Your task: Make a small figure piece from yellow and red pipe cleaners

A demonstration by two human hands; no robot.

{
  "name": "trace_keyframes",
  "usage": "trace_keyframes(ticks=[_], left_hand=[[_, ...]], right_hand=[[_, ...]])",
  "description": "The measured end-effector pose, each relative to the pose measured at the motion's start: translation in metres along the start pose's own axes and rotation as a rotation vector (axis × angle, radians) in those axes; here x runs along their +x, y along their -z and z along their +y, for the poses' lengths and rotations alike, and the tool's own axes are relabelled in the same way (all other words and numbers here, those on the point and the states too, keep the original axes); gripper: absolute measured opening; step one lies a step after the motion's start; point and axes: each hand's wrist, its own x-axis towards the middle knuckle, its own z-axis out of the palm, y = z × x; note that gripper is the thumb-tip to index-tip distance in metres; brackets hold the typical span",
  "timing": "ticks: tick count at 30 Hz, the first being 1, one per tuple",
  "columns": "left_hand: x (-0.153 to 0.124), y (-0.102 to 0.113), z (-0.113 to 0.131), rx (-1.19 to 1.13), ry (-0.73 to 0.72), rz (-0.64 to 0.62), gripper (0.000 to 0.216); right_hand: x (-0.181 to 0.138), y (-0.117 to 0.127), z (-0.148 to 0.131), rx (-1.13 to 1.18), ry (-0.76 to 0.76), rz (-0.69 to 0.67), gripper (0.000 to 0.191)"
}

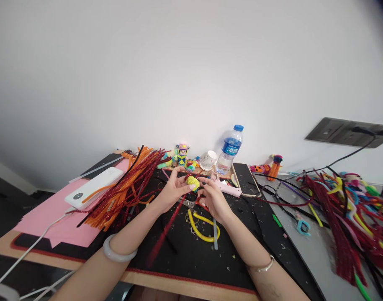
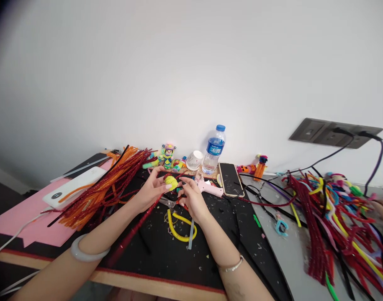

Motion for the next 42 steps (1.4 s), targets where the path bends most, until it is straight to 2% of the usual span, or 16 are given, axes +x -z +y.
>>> trace_keyframes(ticks=[4,7,15,19,22,27,33,37,42], left_hand=[[-0.003,-0.001,-0.003,0.027,0.090,-0.136,0.055],[-0.004,-0.002,-0.002,0.059,0.122,-0.158,0.055],[0.003,0.004,0.000,0.187,-0.001,0.095,0.051],[0.007,0.011,-0.004,0.307,-0.011,0.256,0.048],[0.008,0.015,-0.007,0.386,-0.033,0.301,0.046],[0.007,0.014,-0.009,0.427,0.033,0.276,0.041],[0.005,0.010,-0.009,0.342,0.074,0.168,0.038],[0.006,0.012,-0.012,0.372,0.031,0.160,0.036],[0.007,0.014,-0.013,0.591,-0.070,0.193,0.035]], right_hand=[[0.004,0.004,0.004,0.061,0.017,0.030,0.021],[0.006,0.006,0.006,0.069,0.055,0.072,0.018],[0.005,0.006,0.004,0.096,0.125,0.167,0.017],[0.003,0.005,0.002,0.033,0.129,0.098,0.017],[0.002,0.003,0.004,-0.046,0.149,0.026,0.018],[0.001,0.000,0.006,-0.242,0.112,-0.084,0.021],[-0.002,-0.003,0.004,-0.338,0.097,-0.017,0.023],[-0.002,-0.003,0.002,-0.362,0.086,-0.003,0.024],[-0.002,-0.003,0.005,-0.351,0.104,-0.029,0.029]])
